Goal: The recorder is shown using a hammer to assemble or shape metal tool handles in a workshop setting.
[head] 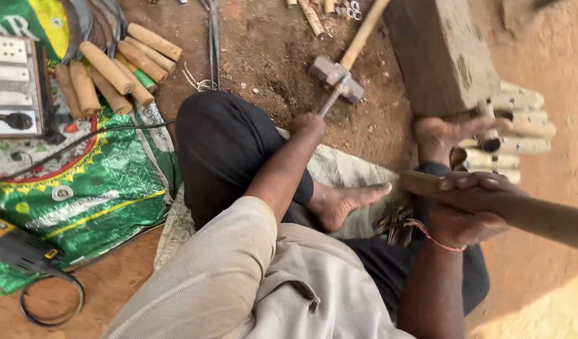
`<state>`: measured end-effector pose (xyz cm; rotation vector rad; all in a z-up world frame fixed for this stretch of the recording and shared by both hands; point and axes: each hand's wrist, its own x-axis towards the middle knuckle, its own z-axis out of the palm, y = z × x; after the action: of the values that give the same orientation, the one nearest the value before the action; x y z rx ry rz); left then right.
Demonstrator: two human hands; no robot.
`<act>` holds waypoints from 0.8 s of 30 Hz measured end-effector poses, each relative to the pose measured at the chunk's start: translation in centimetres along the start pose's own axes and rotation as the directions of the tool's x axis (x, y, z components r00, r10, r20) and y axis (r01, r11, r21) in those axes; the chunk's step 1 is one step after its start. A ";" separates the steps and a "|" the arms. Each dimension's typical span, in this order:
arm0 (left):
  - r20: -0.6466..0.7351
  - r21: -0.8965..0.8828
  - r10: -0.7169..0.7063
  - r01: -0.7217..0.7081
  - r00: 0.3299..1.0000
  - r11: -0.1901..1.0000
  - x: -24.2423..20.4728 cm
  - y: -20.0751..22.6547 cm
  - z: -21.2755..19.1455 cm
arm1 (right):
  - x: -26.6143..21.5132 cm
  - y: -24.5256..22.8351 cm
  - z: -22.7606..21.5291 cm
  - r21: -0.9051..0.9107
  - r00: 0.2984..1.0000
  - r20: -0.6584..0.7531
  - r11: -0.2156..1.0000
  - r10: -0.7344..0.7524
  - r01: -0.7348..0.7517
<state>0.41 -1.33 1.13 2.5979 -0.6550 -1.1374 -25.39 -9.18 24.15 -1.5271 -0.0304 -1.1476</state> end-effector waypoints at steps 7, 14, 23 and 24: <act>0.115 -0.071 -0.062 0.070 0.991 0.995 2.4 0.3 0.6 | -4.0 19.3 -10.9 -0.751 0.970 0.183 0.659 0.161 0.032; -0.010 -0.056 0.075 -0.076 0.997 0.996 2.0 -0.7 0.8 | -5.0 22.7 -6.8 -0.377 0.610 -0.101 0.537 0.786 -0.754; -0.079 0.042 0.138 -0.135 0.987 0.990 0.4 -0.8 0.2 | 3.2 15.5 -3.9 -0.404 0.947 0.089 0.880 0.308 -0.248; -0.078 0.039 0.140 -0.137 0.987 0.990 0.8 -1.0 1.0 | -1.4 19.0 -7.5 -0.521 0.923 0.061 0.801 0.379 -0.295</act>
<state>0.46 -0.86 -0.37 2.5648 -0.8286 -0.9825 -19.73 -20.49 7.99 -1.9898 0.4542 -0.7652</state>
